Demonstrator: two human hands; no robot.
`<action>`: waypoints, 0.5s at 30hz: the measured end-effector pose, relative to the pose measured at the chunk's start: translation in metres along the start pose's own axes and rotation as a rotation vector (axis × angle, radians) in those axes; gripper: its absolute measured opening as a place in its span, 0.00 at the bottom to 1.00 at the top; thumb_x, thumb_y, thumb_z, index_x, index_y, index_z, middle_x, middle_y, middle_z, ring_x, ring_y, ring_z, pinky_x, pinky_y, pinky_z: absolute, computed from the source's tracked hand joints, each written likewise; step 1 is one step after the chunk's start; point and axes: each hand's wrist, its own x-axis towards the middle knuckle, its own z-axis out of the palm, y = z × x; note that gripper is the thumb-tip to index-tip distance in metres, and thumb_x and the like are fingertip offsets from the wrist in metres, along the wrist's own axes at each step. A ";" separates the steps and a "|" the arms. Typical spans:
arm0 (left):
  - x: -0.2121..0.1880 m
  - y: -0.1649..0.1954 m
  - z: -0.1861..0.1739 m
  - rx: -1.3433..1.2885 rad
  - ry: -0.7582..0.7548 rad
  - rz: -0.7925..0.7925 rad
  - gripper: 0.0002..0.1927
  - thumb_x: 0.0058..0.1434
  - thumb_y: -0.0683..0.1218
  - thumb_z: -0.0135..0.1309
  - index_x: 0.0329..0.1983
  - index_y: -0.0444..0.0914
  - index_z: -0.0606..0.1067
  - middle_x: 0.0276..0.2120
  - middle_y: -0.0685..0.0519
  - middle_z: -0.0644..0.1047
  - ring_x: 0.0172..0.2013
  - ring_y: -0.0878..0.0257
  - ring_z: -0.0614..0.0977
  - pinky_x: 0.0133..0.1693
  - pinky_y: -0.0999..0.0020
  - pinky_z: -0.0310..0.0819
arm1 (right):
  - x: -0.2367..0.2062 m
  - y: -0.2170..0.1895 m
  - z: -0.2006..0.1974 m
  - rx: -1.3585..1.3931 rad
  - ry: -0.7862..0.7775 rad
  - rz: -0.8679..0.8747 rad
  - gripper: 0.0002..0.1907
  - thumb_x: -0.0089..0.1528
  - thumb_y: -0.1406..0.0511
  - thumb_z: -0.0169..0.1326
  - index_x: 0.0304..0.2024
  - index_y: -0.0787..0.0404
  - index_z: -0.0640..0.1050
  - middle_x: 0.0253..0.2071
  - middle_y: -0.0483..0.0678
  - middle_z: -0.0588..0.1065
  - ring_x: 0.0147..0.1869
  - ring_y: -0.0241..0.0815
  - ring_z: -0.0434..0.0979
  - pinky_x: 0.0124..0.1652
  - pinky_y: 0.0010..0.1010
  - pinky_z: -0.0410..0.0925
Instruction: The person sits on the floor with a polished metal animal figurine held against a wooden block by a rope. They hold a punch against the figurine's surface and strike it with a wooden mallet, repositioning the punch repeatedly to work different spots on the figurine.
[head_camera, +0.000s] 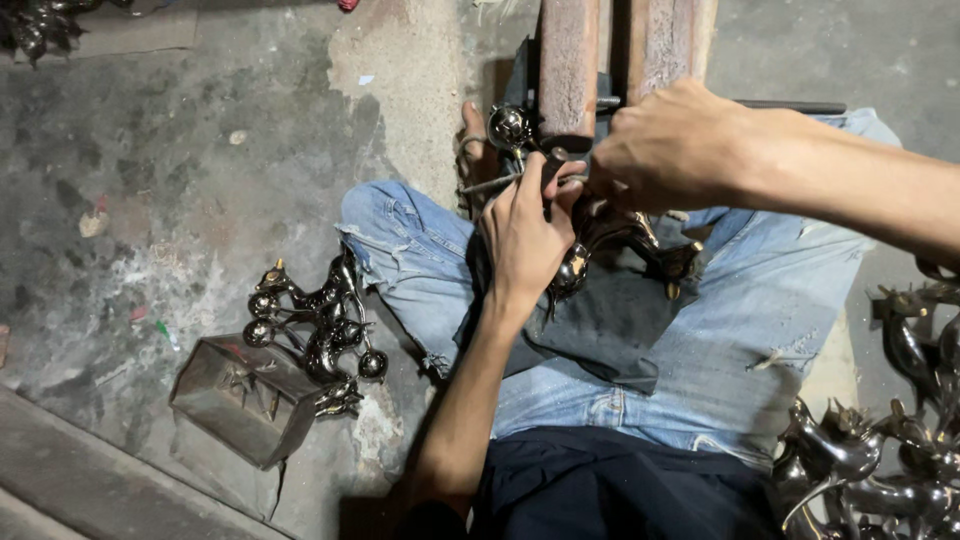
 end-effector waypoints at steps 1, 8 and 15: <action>0.002 -0.001 0.001 0.006 -0.016 -0.020 0.11 0.61 0.36 0.55 0.46 0.38 0.73 0.42 0.53 0.84 0.43 0.51 0.86 0.41 0.58 0.78 | 0.001 0.000 -0.001 -0.005 0.019 0.004 0.09 0.65 0.53 0.53 0.39 0.43 0.82 0.28 0.47 0.80 0.30 0.47 0.81 0.28 0.42 0.73; 0.015 -0.012 0.004 -0.036 -0.041 -0.053 0.11 0.61 0.37 0.60 0.44 0.36 0.73 0.39 0.52 0.85 0.41 0.52 0.87 0.40 0.59 0.79 | -0.002 0.004 0.001 -0.013 0.123 0.062 0.14 0.65 0.51 0.53 0.36 0.50 0.82 0.28 0.49 0.79 0.29 0.48 0.81 0.28 0.41 0.73; 0.015 -0.006 0.005 0.013 0.015 -0.076 0.13 0.57 0.41 0.63 0.42 0.36 0.73 0.35 0.49 0.84 0.37 0.51 0.87 0.38 0.59 0.79 | 0.008 -0.002 -0.015 -0.080 0.018 0.034 0.05 0.61 0.60 0.57 0.34 0.52 0.82 0.29 0.47 0.80 0.29 0.44 0.81 0.29 0.38 0.74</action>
